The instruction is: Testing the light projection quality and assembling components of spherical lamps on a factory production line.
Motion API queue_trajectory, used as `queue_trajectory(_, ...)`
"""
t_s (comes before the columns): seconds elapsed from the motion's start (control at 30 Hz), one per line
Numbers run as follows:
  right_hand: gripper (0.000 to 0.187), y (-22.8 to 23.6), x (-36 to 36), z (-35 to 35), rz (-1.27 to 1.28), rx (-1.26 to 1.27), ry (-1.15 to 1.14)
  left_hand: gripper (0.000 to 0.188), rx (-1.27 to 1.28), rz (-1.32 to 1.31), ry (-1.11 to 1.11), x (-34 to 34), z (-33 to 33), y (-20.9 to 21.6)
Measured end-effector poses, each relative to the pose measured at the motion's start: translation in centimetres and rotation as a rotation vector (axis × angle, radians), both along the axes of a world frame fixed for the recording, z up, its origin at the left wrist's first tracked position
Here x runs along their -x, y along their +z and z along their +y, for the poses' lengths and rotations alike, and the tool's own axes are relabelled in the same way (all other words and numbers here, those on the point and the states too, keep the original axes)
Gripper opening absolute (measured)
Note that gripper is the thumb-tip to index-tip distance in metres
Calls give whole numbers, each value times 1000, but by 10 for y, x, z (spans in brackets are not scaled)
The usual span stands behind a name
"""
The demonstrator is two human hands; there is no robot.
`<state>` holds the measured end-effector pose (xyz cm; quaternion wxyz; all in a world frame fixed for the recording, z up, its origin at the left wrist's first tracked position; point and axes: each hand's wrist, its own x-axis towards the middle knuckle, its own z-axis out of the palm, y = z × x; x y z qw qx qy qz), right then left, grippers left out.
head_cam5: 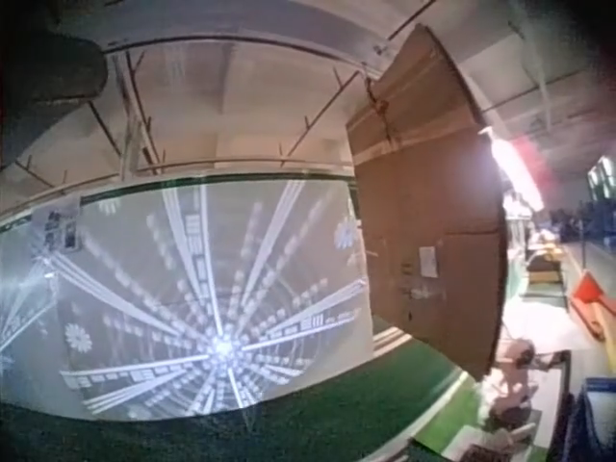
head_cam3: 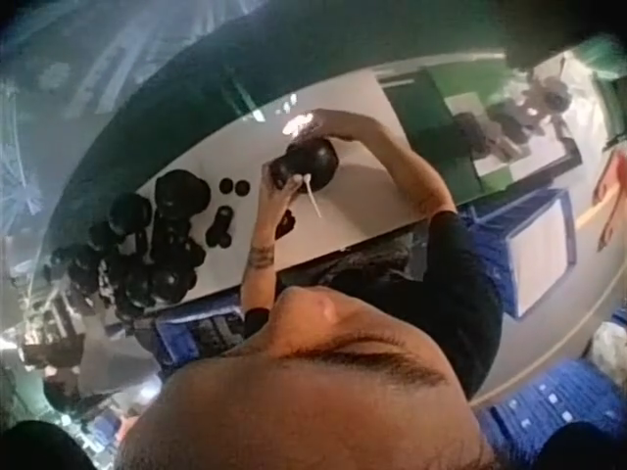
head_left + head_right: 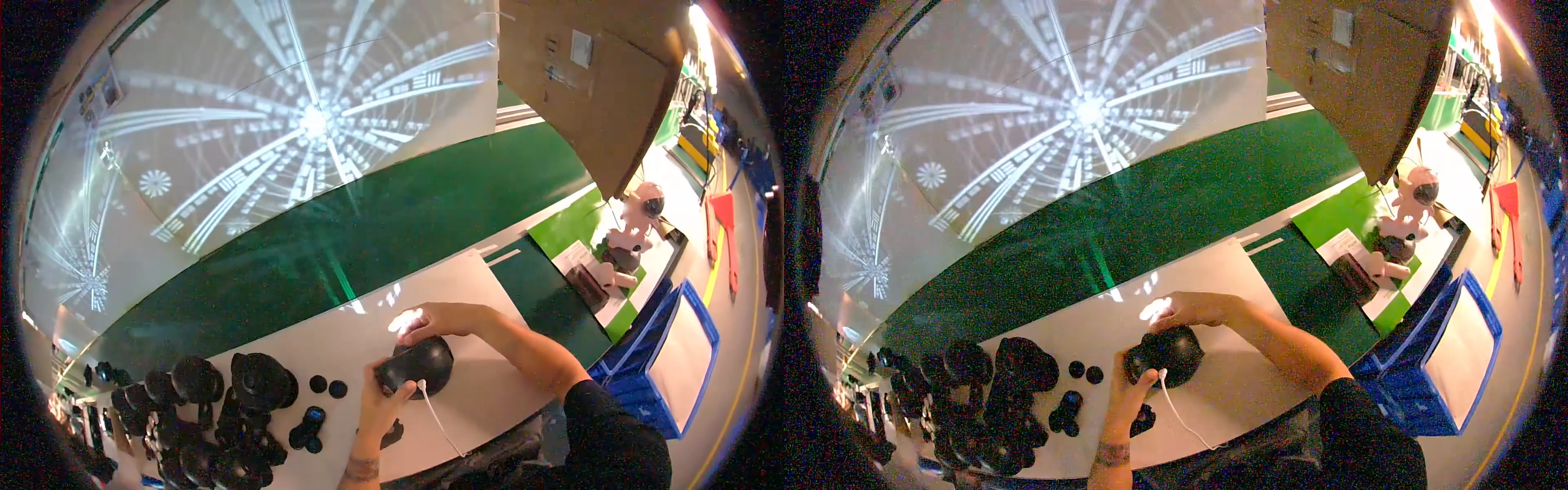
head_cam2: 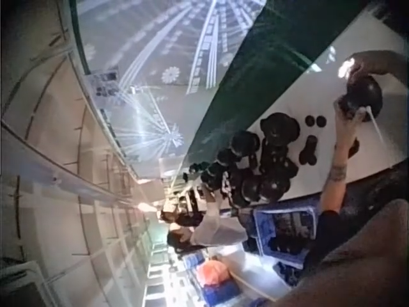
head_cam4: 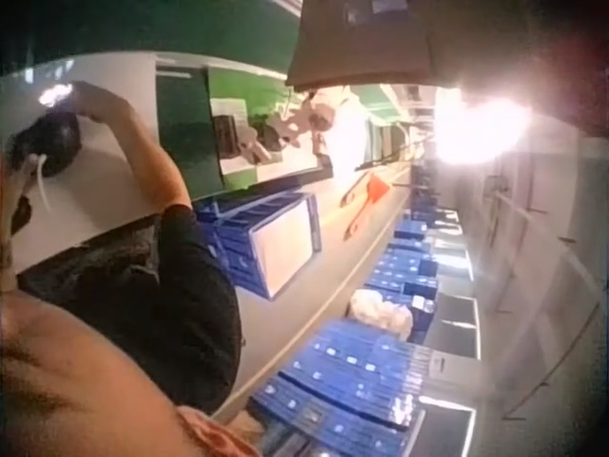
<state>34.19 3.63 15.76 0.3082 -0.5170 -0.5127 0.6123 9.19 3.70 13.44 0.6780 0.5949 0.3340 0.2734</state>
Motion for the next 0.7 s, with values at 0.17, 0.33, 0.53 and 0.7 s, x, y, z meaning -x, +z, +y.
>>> queue_trajectory(0.17,54,-16,5,3,143,-164,38,71,-113,-16,6,2,3,-23)
queue_trajectory(0.33,56,-41,9,15,222,-124,51,73,-91,-60,4,9,14,-41)
queue_trajectory(0.53,61,-47,10,17,273,-152,102,74,-48,-46,-9,12,17,-48)
queue_trajectory(0.7,61,-58,19,23,259,-92,111,74,-74,-16,-1,21,17,-36)
